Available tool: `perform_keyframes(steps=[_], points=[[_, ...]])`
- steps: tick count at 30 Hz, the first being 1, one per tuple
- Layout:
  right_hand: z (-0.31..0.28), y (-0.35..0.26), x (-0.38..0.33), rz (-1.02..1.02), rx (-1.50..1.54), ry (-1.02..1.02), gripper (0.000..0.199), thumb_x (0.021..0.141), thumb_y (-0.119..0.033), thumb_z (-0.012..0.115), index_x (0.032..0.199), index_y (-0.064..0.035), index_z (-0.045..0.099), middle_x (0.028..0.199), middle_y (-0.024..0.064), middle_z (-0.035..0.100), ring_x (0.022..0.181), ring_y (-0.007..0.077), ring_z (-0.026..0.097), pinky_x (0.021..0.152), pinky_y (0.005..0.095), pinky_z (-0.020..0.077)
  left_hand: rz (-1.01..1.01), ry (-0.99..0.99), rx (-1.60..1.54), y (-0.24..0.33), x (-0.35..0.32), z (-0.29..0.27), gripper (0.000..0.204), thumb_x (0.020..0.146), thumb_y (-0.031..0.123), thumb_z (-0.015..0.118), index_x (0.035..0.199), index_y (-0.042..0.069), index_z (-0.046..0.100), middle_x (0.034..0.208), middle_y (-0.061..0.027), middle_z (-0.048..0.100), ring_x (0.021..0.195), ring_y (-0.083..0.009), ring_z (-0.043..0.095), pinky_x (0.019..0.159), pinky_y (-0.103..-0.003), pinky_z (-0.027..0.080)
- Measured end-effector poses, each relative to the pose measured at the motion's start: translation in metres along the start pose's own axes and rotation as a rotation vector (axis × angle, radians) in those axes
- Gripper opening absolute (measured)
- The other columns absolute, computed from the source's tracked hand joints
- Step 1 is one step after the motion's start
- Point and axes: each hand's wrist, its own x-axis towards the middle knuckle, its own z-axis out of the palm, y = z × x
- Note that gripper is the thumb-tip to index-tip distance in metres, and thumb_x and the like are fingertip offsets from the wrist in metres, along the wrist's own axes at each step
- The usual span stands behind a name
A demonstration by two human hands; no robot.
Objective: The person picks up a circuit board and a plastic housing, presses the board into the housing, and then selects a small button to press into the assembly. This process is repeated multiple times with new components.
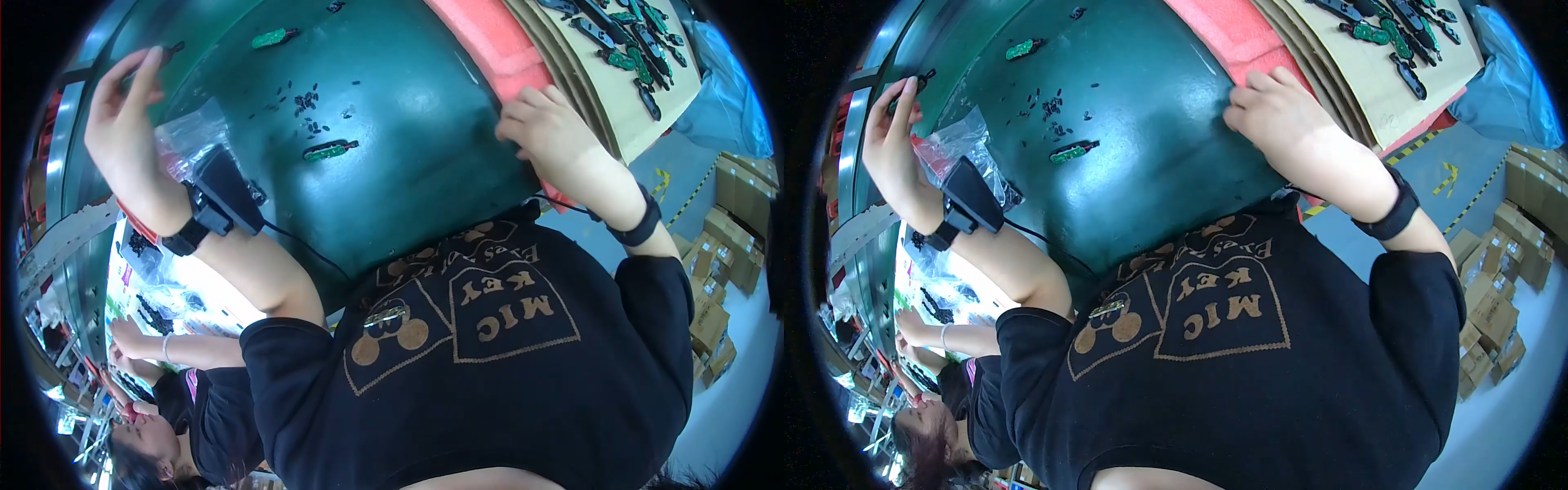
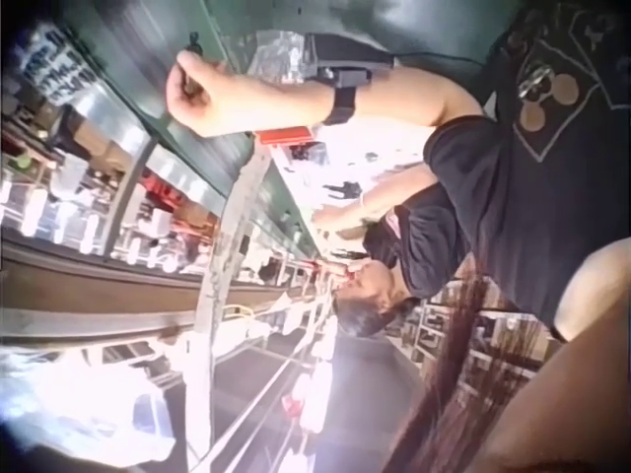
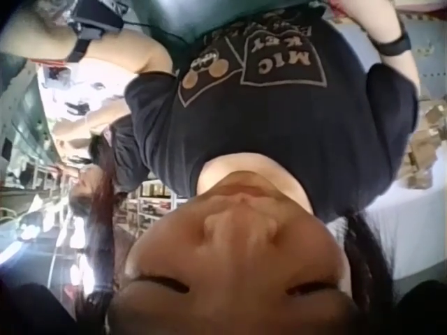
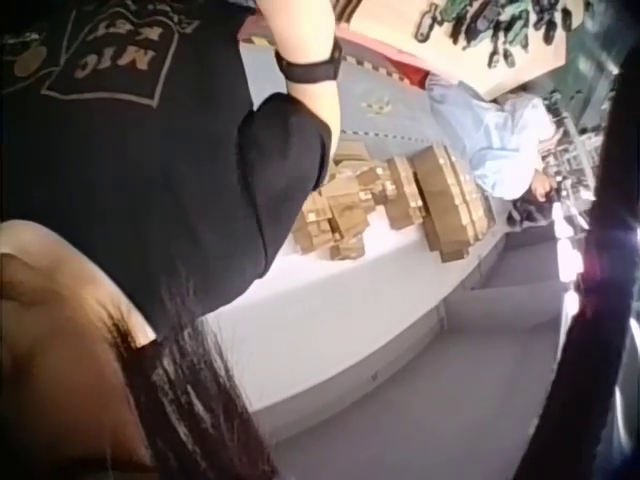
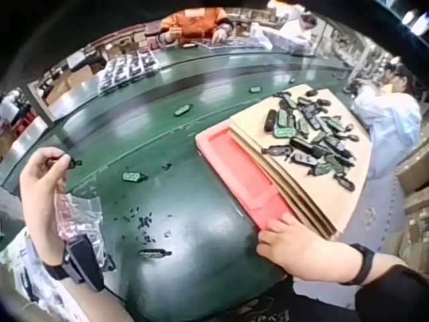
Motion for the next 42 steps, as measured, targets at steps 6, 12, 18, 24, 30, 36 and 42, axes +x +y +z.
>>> perform_keyframes(steps=[6,12,18,24,30,36,42], points=[[0.026,0.003,-0.023,-0.157,-0.169,-0.22,0.02,0.062,-0.008,0.067,0.08,-0.0081,0.059,0.084,0.0033,0.054,0.089,0.0198,0.05,0.083,0.0285,0.0364,0.042,0.106,-0.127,0.022,-0.026,-0.01,0.017,0.075,0.004,0.071,0.09,-0.004,0.066,0.078,-0.0078,0.064,0.065,-0.0101,0.057,0.062,-0.02,0.044],[0.04,0.004,-0.016,-0.24,-0.24,-0.265,0.019,0.066,-0.011,0.066,0.082,-0.0073,0.057,0.078,0.0053,0.055,0.085,0.0226,0.052,0.078,0.0306,0.0401,0.105,0.152,-0.13,0.027,-0.037,-0.02,0.018,0.075,0.001,0.07,0.091,-0.005,0.064,0.078,-0.0093,0.064,0.064,-0.0109,0.059,0.062,-0.02,0.046],[0.038,-0.019,-0.007,0.055,0.293,0.016,0.016,0.074,-0.008,0.062,0.086,-0.0032,0.052,0.077,0.014,0.054,0.074,0.0328,0.056,0.067,0.0386,0.0453,0.121,0.164,-0.059,0.032,-0.045,-0.029,0.017,0.08,-0.001,0.064,0.096,-0.007,0.063,0.088,-0.012,0.064,0.069,-0.012,0.059,0.065,-0.021,0.048],[0.039,-0.045,-0.038,0.056,0.412,-0.229,0.012,0.075,-0.003,0.059,0.084,-0.0016,0.05,0.08,0.0155,0.054,0.073,0.0352,0.056,0.065,0.0397,0.0461,0.182,0.174,-0.078,0.041,-0.05,-0.03,0.017,0.075,0.003,0.07,0.09,-0.004,0.066,0.08,-0.0105,0.066,0.066,-0.014,0.063,0.063,-0.02,0.05],[0.048,-0.044,-0.044,0.035,0.42,-0.235,0.01,0.075,0.0,0.057,0.082,-0.0016,0.05,0.079,0.0151,0.052,0.073,0.0347,0.056,0.063,0.0393,0.0458,0.217,0.155,-0.18,0.042,-0.053,-0.031,0.017,0.078,-0.004,0.064,0.094,-0.008,0.064,0.088,-0.0145,0.065,0.069,-0.0158,0.062,0.067,-0.023,0.051],[0.062,-0.046,-0.037,0.062,0.48,-0.186,0.009,0.076,0.0,0.057,0.083,-0.0015,0.051,0.079,0.0159,0.052,0.074,0.036,0.055,0.065,0.0397,0.0458,0.21,0.22,-0.119,0.048,-0.058,-0.033,0.018,0.079,-0.005,0.061,0.096,-0.01,0.063,0.092,-0.0173,0.064,0.07,-0.0173,0.062,0.069,-0.026,0.052],[0.058,-0.091,0.032,-0.093,0.564,0.35,0.019,0.075,-0.002,0.06,0.093,-0.0033,0.055,0.091,0.012,0.054,0.084,0.0318,0.055,0.073,0.0376,0.0474,0.231,0.151,-0.115,0.047,-0.056,-0.034,0.017,0.08,-0.001,0.063,0.095,-0.006,0.062,0.087,-0.0126,0.062,0.068,-0.0147,0.059,0.065,-0.023,0.049]])
